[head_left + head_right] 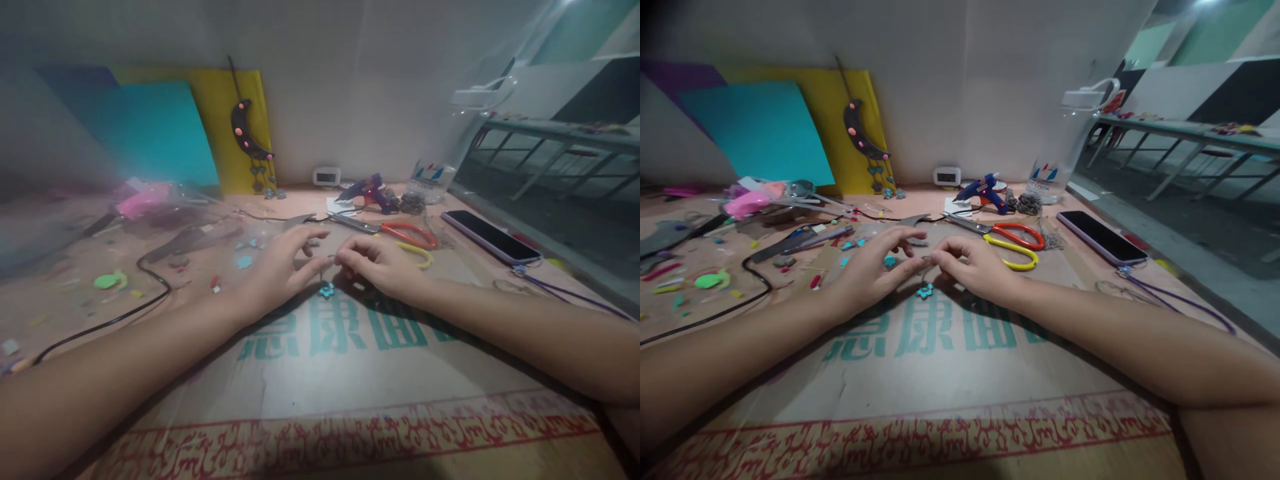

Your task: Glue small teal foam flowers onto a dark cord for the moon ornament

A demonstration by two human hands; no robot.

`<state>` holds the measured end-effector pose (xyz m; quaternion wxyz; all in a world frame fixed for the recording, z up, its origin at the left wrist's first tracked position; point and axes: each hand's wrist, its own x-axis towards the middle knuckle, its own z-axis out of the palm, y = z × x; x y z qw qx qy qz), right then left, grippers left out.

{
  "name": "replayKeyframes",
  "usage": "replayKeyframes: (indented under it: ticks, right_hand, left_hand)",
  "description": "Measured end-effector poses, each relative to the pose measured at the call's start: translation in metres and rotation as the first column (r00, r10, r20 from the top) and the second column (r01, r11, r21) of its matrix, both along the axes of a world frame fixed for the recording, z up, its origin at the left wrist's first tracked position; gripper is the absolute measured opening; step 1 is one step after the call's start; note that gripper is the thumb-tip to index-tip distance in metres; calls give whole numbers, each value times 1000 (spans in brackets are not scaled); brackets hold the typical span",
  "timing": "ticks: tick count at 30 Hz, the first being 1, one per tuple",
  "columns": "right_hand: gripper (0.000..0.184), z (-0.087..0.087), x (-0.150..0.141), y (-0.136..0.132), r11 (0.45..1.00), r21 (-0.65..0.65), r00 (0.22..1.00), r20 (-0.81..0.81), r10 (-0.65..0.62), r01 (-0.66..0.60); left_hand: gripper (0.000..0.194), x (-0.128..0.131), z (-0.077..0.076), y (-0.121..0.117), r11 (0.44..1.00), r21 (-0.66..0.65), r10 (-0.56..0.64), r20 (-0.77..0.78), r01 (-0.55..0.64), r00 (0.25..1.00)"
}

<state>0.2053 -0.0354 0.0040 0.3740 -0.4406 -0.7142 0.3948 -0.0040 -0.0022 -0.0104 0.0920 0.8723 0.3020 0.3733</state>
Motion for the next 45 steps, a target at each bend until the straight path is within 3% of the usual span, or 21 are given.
replayKeyframes:
  ticks: [5, 8, 11, 14, 18, 24, 29, 35, 40, 45]
  right_hand:
    - [32, 2, -2, -2, 995, 78, 996, 69, 50, -55]
    - [38, -2, 1, 3, 998, 43, 999, -3, 46, -46]
    - [30, -5, 2, 8, 999, -33, 993, -119, -24, 20]
    - [26, -7, 3, 10, 997, -57, 992, -115, -55, 48]
    - [29, -6, 4, 10, 992, 119, 999, -25, -36, 38]
    - [19, -4, 3, 6, 925, 371, 996, 8, -91, 82]
    - [8, -1, 2, 3, 929, 347, 987, 48, -153, 128]
    - [12, -2, 2, 4, 924, 359, 982, 78, -173, 135]
    - [18, -2, -1, 3, 930, 356, 978, 142, -153, 93]
    - [25, 4, 4, 4, 904, 427, 971, 198, -136, 39]
  left_hand:
    - [21, -1, 3, -5, 998, 65, -15, -90, 21, 996]
    - [20, 0, 8, -6, 999, -10, 36, -54, -37, 998]
    - [20, 0, 10, -6, 996, -64, 64, -8, -64, 998]
    - [20, 0, 10, -6, 996, -70, 65, 10, -64, 998]
    - [20, -1, 9, -7, 996, -48, 72, -3, -72, 997]
    - [21, 1, 13, -10, 996, -58, 65, -22, -66, 998]
    - [21, 1, 11, -10, 997, -50, 59, -24, -60, 998]
    - [32, 0, 3, -5, 999, -35, 20, -25, -21, 999]
    - [22, -1, 1, -1, 1000, 3, 8, -71, -8, 997]
    - [18, 1, 7, -5, 997, -46, 61, -44, -63, 997]
